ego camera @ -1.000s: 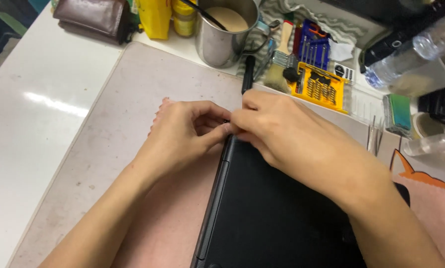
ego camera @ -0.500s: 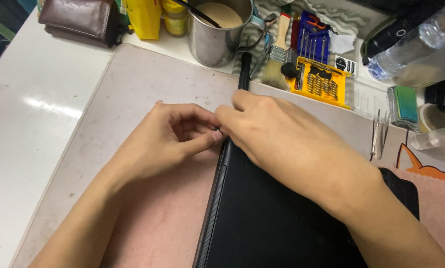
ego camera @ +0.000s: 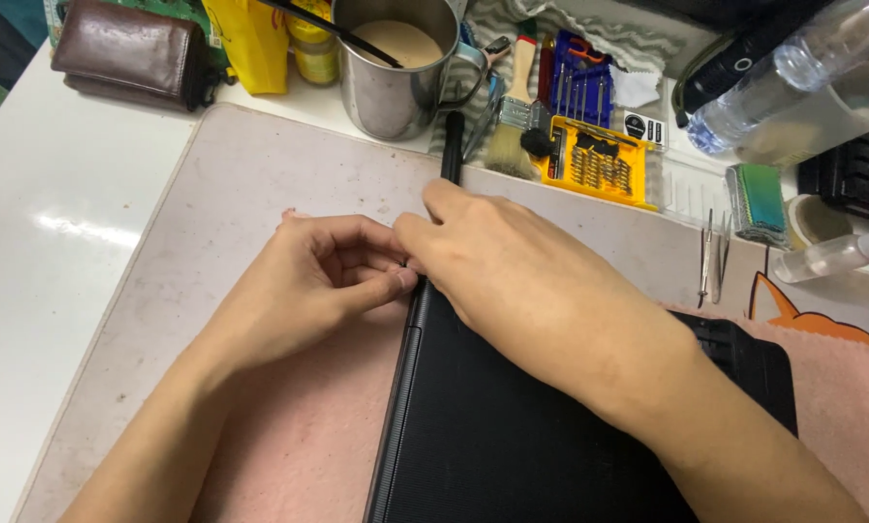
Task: The person uses a red screwdriver to remove several screws from the bottom panel of a black laptop. They place the removed screws on the desk and continue unscrewing different sections of the laptop base.
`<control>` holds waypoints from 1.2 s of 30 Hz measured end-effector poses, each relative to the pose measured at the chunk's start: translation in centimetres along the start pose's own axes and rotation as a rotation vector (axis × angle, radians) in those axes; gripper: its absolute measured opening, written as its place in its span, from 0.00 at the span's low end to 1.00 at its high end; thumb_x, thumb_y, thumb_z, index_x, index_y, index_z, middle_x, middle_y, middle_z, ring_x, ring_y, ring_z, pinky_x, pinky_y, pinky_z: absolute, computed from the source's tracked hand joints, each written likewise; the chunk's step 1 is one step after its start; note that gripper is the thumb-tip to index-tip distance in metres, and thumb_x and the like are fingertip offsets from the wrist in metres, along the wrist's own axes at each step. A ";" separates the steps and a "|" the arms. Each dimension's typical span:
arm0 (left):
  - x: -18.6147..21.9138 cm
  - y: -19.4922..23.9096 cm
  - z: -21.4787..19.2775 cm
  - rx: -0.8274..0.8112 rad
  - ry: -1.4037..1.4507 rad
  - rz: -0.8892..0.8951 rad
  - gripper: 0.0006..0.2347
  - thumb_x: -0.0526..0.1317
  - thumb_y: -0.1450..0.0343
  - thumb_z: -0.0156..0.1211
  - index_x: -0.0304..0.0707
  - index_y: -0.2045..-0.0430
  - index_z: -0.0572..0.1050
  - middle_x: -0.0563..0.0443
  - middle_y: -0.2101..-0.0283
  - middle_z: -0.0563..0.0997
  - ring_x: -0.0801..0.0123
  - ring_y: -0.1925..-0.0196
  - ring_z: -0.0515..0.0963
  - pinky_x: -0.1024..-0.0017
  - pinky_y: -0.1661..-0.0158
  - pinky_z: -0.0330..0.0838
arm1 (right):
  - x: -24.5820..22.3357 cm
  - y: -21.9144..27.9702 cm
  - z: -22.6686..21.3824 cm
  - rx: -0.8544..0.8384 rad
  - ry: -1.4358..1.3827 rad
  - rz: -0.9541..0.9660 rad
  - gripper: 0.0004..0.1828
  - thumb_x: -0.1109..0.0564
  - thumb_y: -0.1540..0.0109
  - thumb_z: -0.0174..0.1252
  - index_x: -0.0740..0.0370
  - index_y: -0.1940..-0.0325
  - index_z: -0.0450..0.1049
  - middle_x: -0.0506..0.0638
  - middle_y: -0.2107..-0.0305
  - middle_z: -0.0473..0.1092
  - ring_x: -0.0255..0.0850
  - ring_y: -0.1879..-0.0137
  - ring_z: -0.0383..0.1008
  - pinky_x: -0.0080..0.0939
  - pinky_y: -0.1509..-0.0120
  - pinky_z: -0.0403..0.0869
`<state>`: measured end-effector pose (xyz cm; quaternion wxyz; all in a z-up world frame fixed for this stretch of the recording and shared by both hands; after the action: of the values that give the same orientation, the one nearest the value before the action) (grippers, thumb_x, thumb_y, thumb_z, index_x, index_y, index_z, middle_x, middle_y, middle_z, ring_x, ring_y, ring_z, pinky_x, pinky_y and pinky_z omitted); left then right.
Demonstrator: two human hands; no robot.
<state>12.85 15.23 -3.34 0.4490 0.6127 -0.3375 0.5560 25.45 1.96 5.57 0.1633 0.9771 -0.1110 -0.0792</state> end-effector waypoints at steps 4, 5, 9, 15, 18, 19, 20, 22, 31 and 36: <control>0.1 0.1 -0.2 0.007 0.016 0.036 0.08 0.28 0.25 0.71 0.29 0.54 0.90 0.46 0.60 0.96 0.75 0.58 0.93 0.78 0.53 0.91 | 0.7 0.5 0.3 0.009 -0.043 -0.184 0.23 0.78 0.40 0.52 0.55 0.49 0.73 0.53 0.54 0.66 0.51 0.49 0.74 0.56 0.54 0.73; 0.1 0.1 -0.3 0.011 0.023 0.028 0.08 0.28 0.26 0.72 0.29 0.54 0.90 0.45 0.59 0.97 0.73 0.57 0.94 0.77 0.51 0.91 | 0.8 0.4 0.4 0.059 -0.026 -0.216 0.19 0.74 0.37 0.53 0.56 0.48 0.74 0.55 0.56 0.68 0.53 0.49 0.75 0.58 0.53 0.73; -0.5 -0.1 -0.5 0.047 0.008 -0.005 0.12 0.30 0.28 0.75 0.31 0.50 0.90 0.45 0.58 0.98 0.72 0.56 0.96 0.78 0.51 0.90 | 0.9 -0.2 0.2 0.118 0.070 -0.023 0.20 0.36 0.22 0.63 0.53 0.50 0.76 0.56 0.61 0.78 0.64 0.58 0.82 0.67 0.57 0.77; -0.3 -0.1 -0.5 0.074 0.025 -0.034 0.11 0.33 0.28 0.76 0.32 0.52 0.90 0.47 0.59 0.97 0.75 0.57 0.93 0.78 0.55 0.88 | 0.6 -0.5 0.2 0.065 0.060 -0.031 0.18 0.43 0.18 0.52 0.55 0.56 0.73 0.53 0.66 0.75 0.61 0.63 0.80 0.65 0.60 0.73; -1.6 -0.5 -0.7 0.035 0.073 0.051 0.09 0.29 0.25 0.71 0.29 0.52 0.88 0.42 0.54 0.97 0.70 0.53 0.96 0.78 0.48 0.89 | 0.7 0.1 0.2 0.110 -0.014 -0.162 0.07 0.66 0.30 0.54 0.56 0.53 0.72 0.53 0.61 0.66 0.55 0.64 0.73 0.61 0.66 0.68; -1.1 -0.3 -0.6 0.033 0.071 0.051 0.09 0.29 0.25 0.71 0.29 0.52 0.88 0.42 0.54 0.97 0.70 0.53 0.96 0.78 0.48 0.89 | 0.9 0.0 0.4 0.111 -0.014 -0.160 0.07 0.66 0.30 0.54 0.56 0.53 0.72 0.53 0.61 0.66 0.55 0.64 0.73 0.61 0.66 0.68; -0.7 -0.1 -0.5 0.061 0.023 0.011 0.09 0.29 0.26 0.70 0.31 0.53 0.90 0.46 0.58 0.96 0.74 0.57 0.93 0.79 0.52 0.87 | 1.0 -0.1 0.7 0.118 -0.025 -0.220 0.12 0.71 0.35 0.53 0.57 0.54 0.73 0.54 0.60 0.67 0.54 0.60 0.74 0.60 0.62 0.70; -0.5 -0.1 -0.4 0.084 -0.026 -0.027 0.08 0.30 0.26 0.70 0.33 0.54 0.91 0.50 0.62 0.95 0.78 0.60 0.90 0.80 0.55 0.85 | 0.7 0.0 0.6 0.127 -0.033 -0.275 0.18 0.76 0.41 0.53 0.58 0.55 0.74 0.54 0.59 0.67 0.54 0.56 0.74 0.58 0.58 0.71; -0.9 -0.3 -0.1 0.065 0.059 -0.029 0.10 0.30 0.28 0.75 0.29 0.52 0.90 0.44 0.60 0.97 0.73 0.58 0.93 0.78 0.52 0.88 | 1.0 -0.2 0.5 0.083 -0.003 -0.050 0.10 0.53 0.21 0.56 0.57 0.54 0.75 0.54 0.61 0.73 0.57 0.60 0.79 0.62 0.59 0.75; -1.9 -0.6 -0.1 0.026 0.155 0.003 0.09 0.27 0.27 0.74 0.27 0.53 0.87 0.39 0.58 0.96 0.66 0.56 0.95 0.74 0.50 0.90 | 0.4 0.2 0.2 0.100 -0.067 -0.124 0.20 0.48 0.30 0.73 0.52 0.37 0.76 0.55 0.56 0.71 0.56 0.56 0.83 0.64 0.56 0.79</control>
<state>13.02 15.41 -5.28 0.4648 0.5732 -0.2955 0.6067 25.72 1.60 5.42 0.1051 0.9859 -0.0596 -0.1161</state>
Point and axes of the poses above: each hand's wrist, its own y-axis away from the middle knuckle, its own z-axis out of the palm, x = y × z, the point moved 2 cm from there along -y, towards the middle knuckle
